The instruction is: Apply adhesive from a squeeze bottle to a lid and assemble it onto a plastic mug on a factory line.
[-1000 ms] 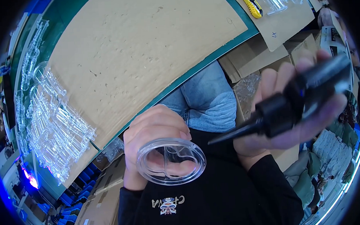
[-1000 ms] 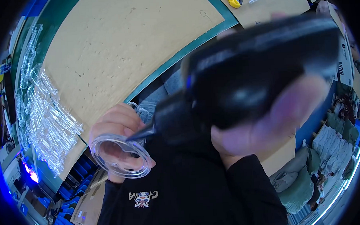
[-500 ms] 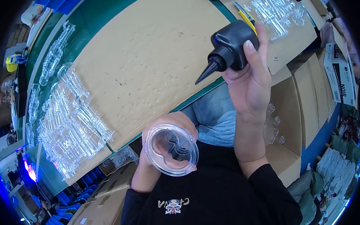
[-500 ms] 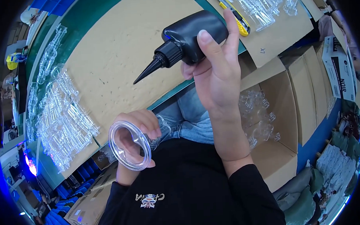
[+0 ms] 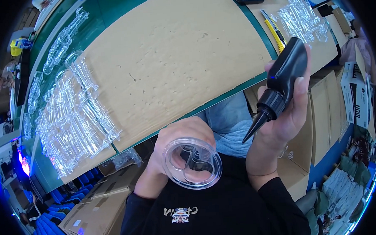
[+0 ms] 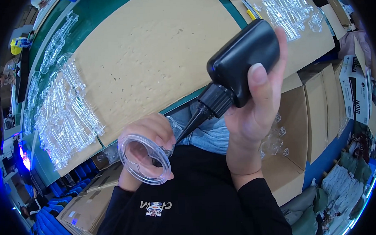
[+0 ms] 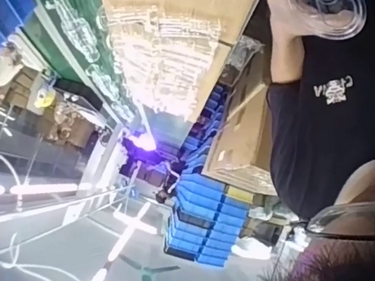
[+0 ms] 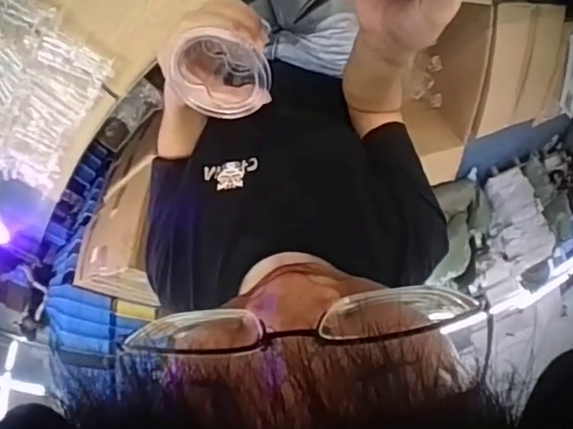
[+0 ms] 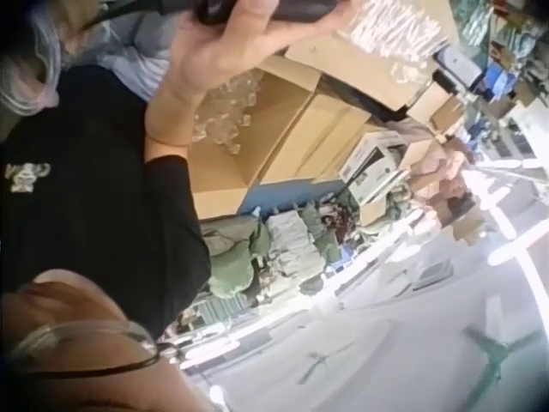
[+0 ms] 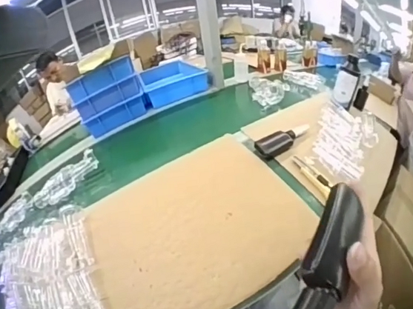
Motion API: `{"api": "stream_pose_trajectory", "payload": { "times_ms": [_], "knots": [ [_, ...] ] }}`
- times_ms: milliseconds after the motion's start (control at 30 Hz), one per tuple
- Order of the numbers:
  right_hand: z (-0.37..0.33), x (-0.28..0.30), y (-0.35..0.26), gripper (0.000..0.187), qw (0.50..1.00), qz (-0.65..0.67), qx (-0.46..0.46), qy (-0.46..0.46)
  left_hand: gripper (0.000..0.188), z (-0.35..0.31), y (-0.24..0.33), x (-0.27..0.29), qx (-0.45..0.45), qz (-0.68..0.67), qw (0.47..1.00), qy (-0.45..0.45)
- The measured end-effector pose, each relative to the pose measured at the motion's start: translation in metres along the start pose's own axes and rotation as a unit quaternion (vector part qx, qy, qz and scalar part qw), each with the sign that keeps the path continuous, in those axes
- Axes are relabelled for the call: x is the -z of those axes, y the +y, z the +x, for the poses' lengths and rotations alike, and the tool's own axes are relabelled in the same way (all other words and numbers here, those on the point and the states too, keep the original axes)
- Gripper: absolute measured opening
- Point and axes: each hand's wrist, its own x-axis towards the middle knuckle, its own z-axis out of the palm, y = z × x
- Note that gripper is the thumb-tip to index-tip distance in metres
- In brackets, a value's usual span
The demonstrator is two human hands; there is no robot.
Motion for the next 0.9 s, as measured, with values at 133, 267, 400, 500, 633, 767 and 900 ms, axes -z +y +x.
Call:
{"api": "stream_pose_trajectory", "payload": {
  "times_ms": [133, 267, 400, 500, 633, 767, 900],
  "knots": [
    [0.001, -0.003, -0.001, 0.066, 0.999, -0.029, -0.001, 0.039, 0.052, 0.001, -0.001, -0.001, -0.023, 0.038, 0.999, 0.007],
    [-0.004, -0.004, -0.001, 0.068, 0.999, -0.032, -0.007, 0.037, 0.051, 0.001, -0.001, -0.003, -0.037, 0.069, 0.996, 0.033],
    [-0.004, -0.011, 0.001, 0.063, 0.996, -0.058, 0.029, 0.056, 0.052, 0.003, 0.001, -0.001, -0.043, 0.087, 0.995, 0.039],
    [-0.004, -0.011, 0.002, 0.058, 0.991, -0.086, 0.071, 0.075, 0.053, 0.002, 0.002, 0.000, -0.048, 0.090, 0.994, 0.034],
    [-0.001, 0.011, 0.004, 0.044, 0.997, 0.056, -0.054, -0.012, 0.053, 0.000, 0.005, -0.003, -0.064, 0.113, 0.991, 0.039],
    [0.028, 0.033, 0.025, 0.038, 0.974, 0.181, -0.136, 0.024, 0.054, -0.003, -0.003, 0.005, -0.060, 0.119, 0.991, 0.019],
    [0.082, 0.058, 0.043, 0.041, 0.942, 0.269, -0.192, 0.059, 0.056, 0.004, -0.014, 0.011, -0.041, 0.118, 0.992, 0.014]
  ]
}}
